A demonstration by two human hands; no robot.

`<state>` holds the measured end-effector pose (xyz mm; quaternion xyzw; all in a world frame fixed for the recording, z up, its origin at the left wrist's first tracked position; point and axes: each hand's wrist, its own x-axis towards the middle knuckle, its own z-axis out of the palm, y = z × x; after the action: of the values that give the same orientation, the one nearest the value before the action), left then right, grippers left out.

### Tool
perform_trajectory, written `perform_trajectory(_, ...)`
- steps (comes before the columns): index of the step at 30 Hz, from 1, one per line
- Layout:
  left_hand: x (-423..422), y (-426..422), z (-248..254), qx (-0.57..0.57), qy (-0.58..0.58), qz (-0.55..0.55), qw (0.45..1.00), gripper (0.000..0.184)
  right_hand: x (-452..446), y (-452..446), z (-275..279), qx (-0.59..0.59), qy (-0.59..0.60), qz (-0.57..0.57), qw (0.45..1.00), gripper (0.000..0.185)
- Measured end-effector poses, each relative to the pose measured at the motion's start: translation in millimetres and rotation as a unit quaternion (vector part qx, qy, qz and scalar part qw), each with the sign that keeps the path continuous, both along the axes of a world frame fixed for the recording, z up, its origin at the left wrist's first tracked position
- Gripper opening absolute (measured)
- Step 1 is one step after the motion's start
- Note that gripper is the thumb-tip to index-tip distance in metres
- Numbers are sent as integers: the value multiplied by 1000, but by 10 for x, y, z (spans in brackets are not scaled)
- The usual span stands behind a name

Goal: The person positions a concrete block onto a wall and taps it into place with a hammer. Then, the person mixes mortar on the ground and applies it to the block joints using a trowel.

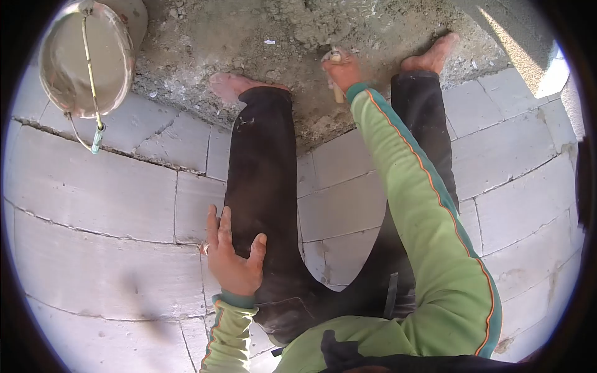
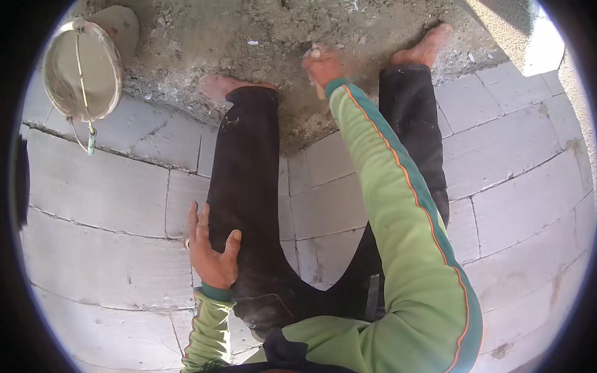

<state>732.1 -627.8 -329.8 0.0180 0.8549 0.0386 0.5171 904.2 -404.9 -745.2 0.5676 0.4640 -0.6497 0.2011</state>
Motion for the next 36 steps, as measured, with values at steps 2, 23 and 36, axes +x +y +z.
perform_trajectory(2, 17, -5, 30, 8, -1, 12, 1000, 74, -202, -312, 218, 87, -1, 111, 990, 24)
perform_trajectory(23, -9, -178, 49, 8, 6, 20, 1000, 78, -950, 993, 483, 300, 22, 616, 728, 34)
perform_trajectory(36, 3, -142, 32, 4, 1, 17, 1000, 77, -210, 451, 268, 232, -44, 414, 879, 42)
